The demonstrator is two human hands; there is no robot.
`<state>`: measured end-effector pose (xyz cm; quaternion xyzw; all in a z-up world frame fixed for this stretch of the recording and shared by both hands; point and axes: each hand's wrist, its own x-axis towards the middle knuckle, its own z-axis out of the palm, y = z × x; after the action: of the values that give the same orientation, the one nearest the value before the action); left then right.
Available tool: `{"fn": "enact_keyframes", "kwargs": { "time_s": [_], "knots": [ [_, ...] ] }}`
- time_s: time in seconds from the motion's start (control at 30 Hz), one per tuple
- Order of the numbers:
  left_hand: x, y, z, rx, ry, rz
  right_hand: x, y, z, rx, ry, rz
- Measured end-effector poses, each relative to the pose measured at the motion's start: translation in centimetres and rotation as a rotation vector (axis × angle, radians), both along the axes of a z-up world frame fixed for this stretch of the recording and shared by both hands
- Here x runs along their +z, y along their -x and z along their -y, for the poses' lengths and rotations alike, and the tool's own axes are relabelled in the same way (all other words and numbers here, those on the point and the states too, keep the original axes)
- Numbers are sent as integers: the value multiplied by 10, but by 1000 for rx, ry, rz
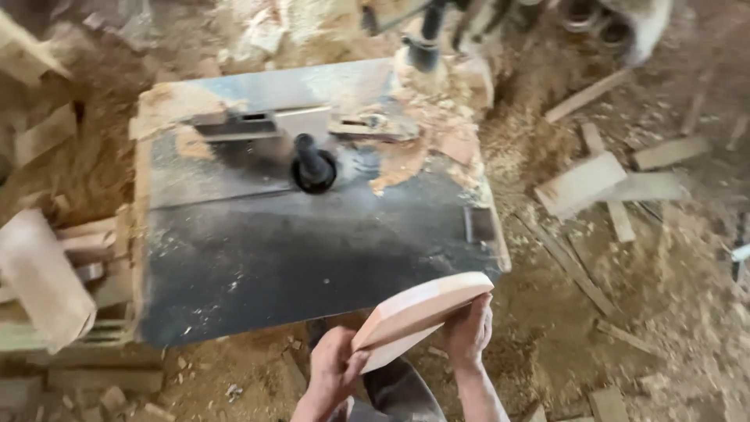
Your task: The person shapes the edges of a curved wood panel using a router table, feeding the piece through the rotating bit and then turning it over to check the work.
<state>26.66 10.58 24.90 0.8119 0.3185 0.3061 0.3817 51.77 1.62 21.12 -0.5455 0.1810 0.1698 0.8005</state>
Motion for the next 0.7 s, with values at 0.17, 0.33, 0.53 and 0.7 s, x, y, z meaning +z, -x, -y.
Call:
{"fn": "enact_keyframes", "kwargs": {
  "time_s": [0.17, 0.33, 0.53, 0.7],
  "knots": [
    [88, -79, 17, -129, 259, 300, 32, -19, 67, 290, 217, 573],
    [111, -125, 36, -35, 567, 401, 79, -45, 102, 376, 442, 854],
    [120, -157, 69, -34, 722, 536, 130, -70, 137, 615, 731, 656],
    [131, -180, 78, 5, 752, 588, 67, -87, 195, 577, 928, 407]
  ]
}}
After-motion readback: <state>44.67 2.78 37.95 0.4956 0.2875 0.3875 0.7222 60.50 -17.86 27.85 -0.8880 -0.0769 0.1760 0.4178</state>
